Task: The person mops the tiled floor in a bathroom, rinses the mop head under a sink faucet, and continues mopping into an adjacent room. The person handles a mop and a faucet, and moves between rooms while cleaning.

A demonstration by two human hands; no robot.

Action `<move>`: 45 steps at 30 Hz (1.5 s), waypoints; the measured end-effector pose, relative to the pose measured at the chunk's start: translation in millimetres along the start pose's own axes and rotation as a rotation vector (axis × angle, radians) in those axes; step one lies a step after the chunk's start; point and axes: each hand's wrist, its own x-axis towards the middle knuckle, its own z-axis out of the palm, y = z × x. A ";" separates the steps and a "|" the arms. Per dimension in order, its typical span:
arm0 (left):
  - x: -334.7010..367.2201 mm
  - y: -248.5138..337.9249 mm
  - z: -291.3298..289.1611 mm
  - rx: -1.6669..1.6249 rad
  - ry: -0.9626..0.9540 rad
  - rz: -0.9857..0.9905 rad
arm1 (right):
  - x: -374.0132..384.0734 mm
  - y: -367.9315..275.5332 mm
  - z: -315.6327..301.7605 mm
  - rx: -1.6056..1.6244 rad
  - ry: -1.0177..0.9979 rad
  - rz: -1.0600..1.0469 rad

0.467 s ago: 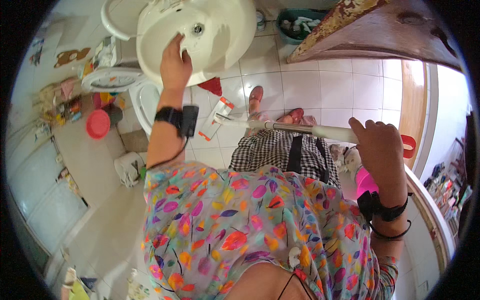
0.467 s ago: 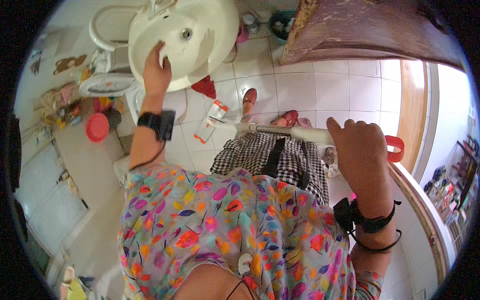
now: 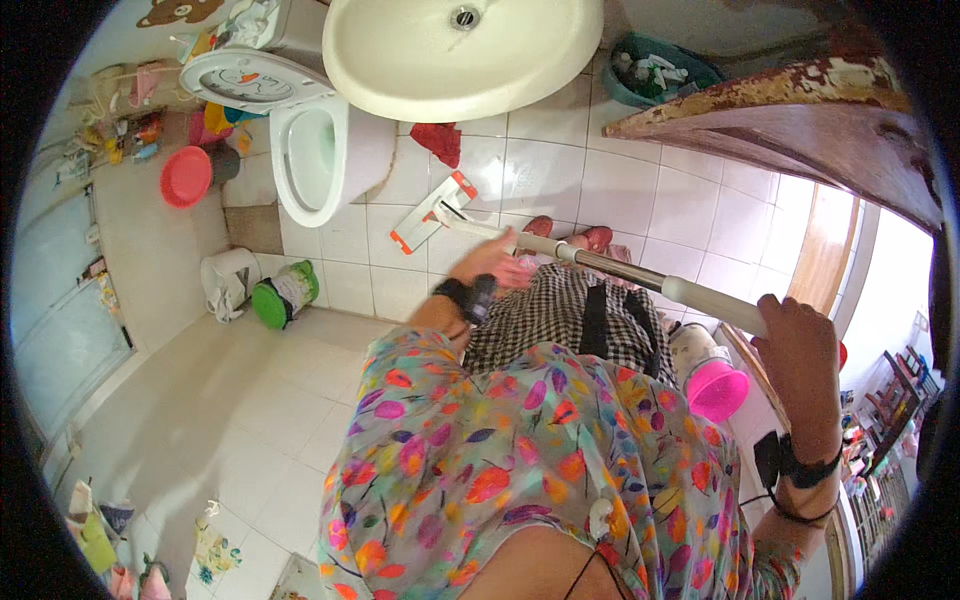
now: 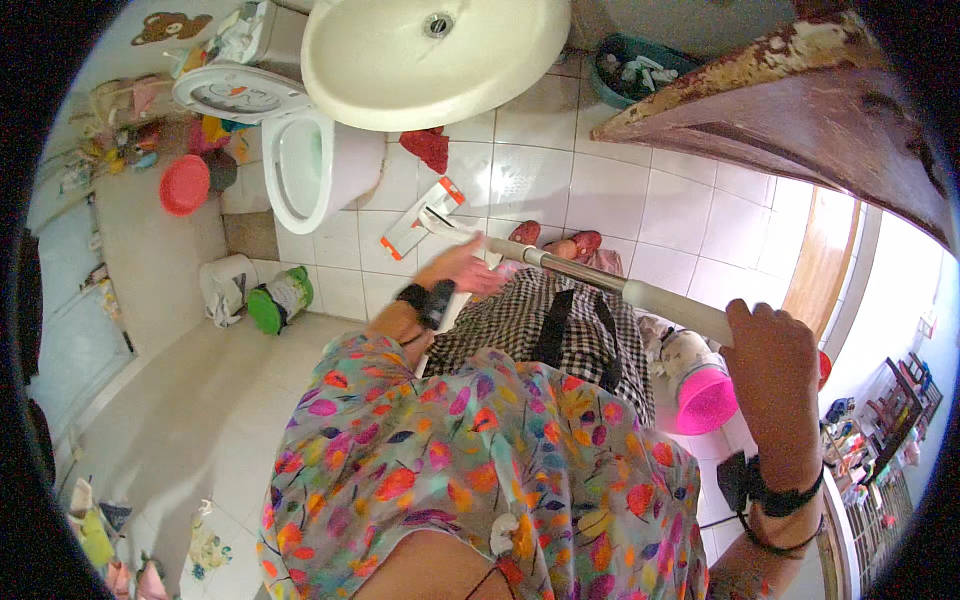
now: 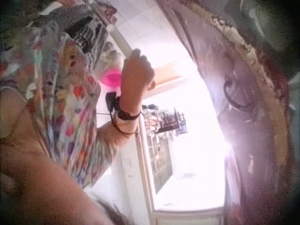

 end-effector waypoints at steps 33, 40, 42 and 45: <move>51.0 -73.0 158.8 -0.341 0.049 0.063 | -144.6 -94.2 71.2 0.721 -0.452 0.571; 95.2 -202.3 218.7 -0.154 -0.114 -0.379 | -260.9 -98.9 42.3 0.778 -0.709 0.845; 99.4 -220.9 219.5 -0.077 -0.080 -0.382 | -278.3 -102.1 62.9 0.892 -0.791 0.880; 100.7 -220.1 201.0 0.022 0.012 -0.342 | -283.6 -118.5 102.0 1.160 -0.982 1.036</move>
